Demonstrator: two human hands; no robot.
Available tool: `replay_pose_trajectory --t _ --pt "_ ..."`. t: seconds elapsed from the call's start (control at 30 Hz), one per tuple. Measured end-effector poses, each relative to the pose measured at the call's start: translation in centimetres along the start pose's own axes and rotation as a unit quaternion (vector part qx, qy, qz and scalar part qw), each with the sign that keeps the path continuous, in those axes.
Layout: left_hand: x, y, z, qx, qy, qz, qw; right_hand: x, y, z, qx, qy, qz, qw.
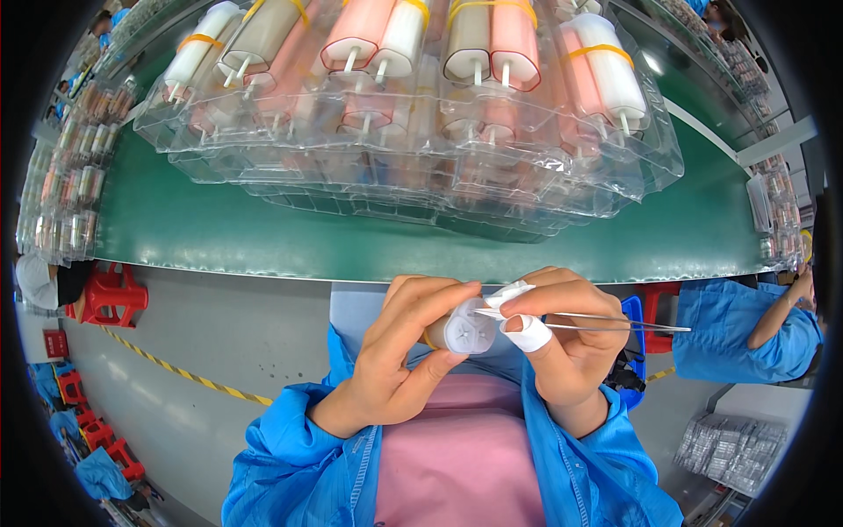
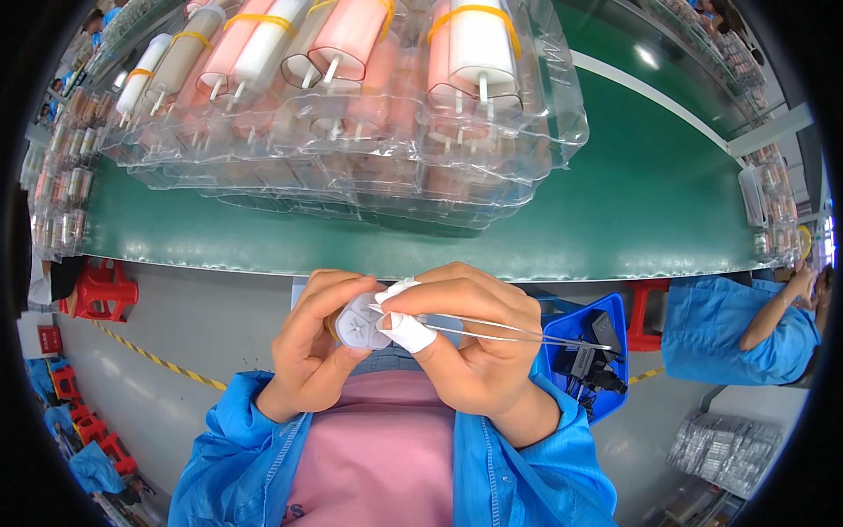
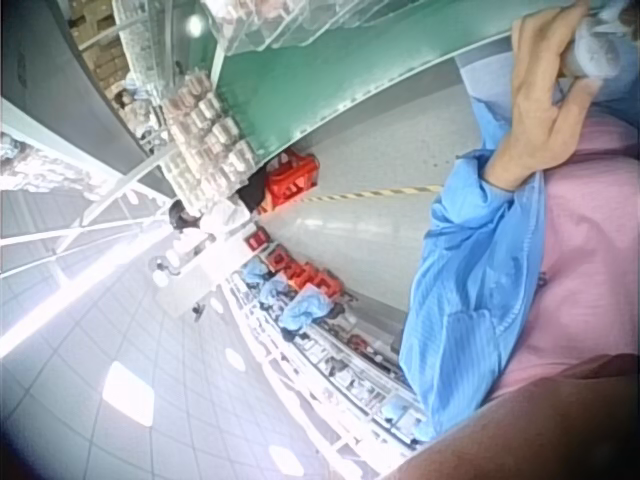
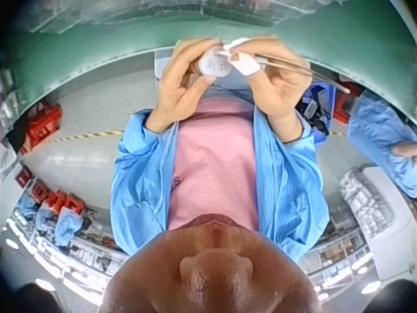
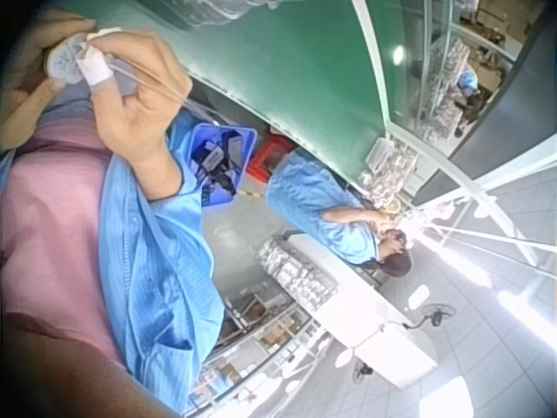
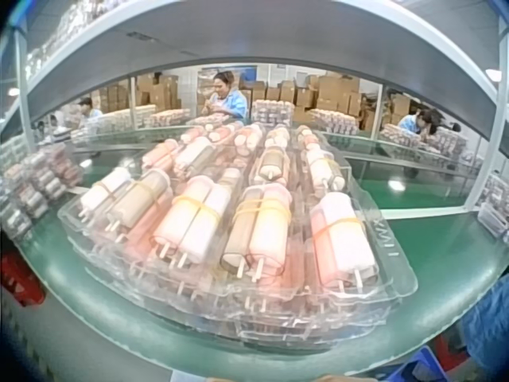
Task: Assembling or prepping small plastic components on a factory workbench.
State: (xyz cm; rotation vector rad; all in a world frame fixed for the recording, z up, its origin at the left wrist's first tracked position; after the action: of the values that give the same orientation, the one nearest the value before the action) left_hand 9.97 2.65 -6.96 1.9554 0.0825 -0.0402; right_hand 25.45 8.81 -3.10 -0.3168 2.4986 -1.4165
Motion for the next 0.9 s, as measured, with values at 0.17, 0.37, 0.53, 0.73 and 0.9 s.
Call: replay_pose_trajectory --t 0.17,0.37,0.53,0.73,0.9 --pt "-0.2 0.0 -0.2 0.009 -0.003 -0.030 1.000 0.2 -0.1 -0.3 -0.007 -0.018 0.037 0.999" --pt "-0.2 0.3 -0.3 0.035 -0.008 -0.078 0.996 0.2 -0.3 -0.5 0.003 -0.032 0.042 0.999" --pt "-0.2 0.7 -0.7 0.119 -0.007 -0.223 0.968 0.1 -0.9 -1.1 0.000 -0.078 0.094 0.993" --pt "-0.6 0.8 -0.8 0.040 -0.020 -0.083 0.996 -0.4 -0.6 -0.4 -0.019 0.002 -0.015 1.000" --pt "-0.4 0.6 -0.4 -0.027 -0.004 0.060 0.998 -1.0 -0.1 0.8 0.037 0.084 -0.091 0.992"
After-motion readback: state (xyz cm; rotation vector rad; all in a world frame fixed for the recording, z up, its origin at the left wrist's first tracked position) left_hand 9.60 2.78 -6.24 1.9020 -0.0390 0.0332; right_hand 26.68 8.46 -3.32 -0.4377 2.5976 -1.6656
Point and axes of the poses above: each hand's wrist, its own z-axis away from the middle knuckle, its own x-axis out of the palm, y = z × x, the point moved 2 cm from there along -z, towards the middle knuckle, and after that the axes turned 1 degree about y, right-handed, at the moved point
